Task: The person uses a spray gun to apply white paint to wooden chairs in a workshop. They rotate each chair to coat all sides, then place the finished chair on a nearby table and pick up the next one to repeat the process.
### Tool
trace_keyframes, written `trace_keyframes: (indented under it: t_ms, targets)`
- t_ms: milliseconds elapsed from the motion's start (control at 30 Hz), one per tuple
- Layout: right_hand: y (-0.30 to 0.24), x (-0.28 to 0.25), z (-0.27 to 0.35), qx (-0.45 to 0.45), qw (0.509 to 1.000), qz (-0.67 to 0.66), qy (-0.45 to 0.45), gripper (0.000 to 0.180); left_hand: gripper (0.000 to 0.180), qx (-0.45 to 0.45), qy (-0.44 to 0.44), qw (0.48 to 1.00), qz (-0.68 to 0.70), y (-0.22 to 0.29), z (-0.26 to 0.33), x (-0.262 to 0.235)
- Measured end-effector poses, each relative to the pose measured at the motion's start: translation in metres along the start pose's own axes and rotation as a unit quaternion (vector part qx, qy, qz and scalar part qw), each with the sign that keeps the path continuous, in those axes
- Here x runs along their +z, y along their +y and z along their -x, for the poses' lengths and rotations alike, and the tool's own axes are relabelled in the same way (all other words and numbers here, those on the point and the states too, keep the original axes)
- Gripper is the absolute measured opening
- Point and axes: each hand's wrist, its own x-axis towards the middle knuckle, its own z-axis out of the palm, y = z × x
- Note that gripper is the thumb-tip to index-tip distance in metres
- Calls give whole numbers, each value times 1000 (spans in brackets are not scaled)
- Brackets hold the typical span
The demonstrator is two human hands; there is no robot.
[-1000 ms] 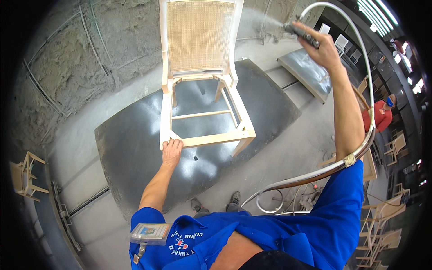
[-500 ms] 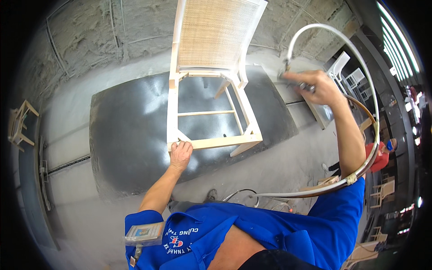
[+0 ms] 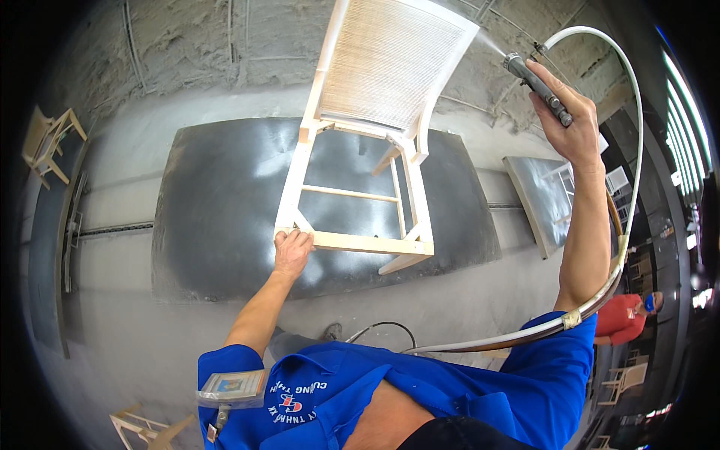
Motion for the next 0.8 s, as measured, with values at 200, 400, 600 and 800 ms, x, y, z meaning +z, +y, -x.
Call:
trace_keyframes:
  t_ms: [200, 400, 600, 800]
  targets:
    - [-14, 43, -10, -10, 971, -75, -229, 53, 33, -40, -3, 999, -12, 1, 3, 2]
    - [-5, 57, -62, 96, 994, -43, 35, 51, 29, -47, -3, 999, -12, 4, 5, 2]
    - [-36, 116, -61, -48, 949, -151, -271, 47, 28, -72, -6, 997, 18, 8, 5, 1]
    - [-9, 129, -100, 31, 999, -16, 9, 45, 32, -80, -10, 997, -4, 14, 5, -2]
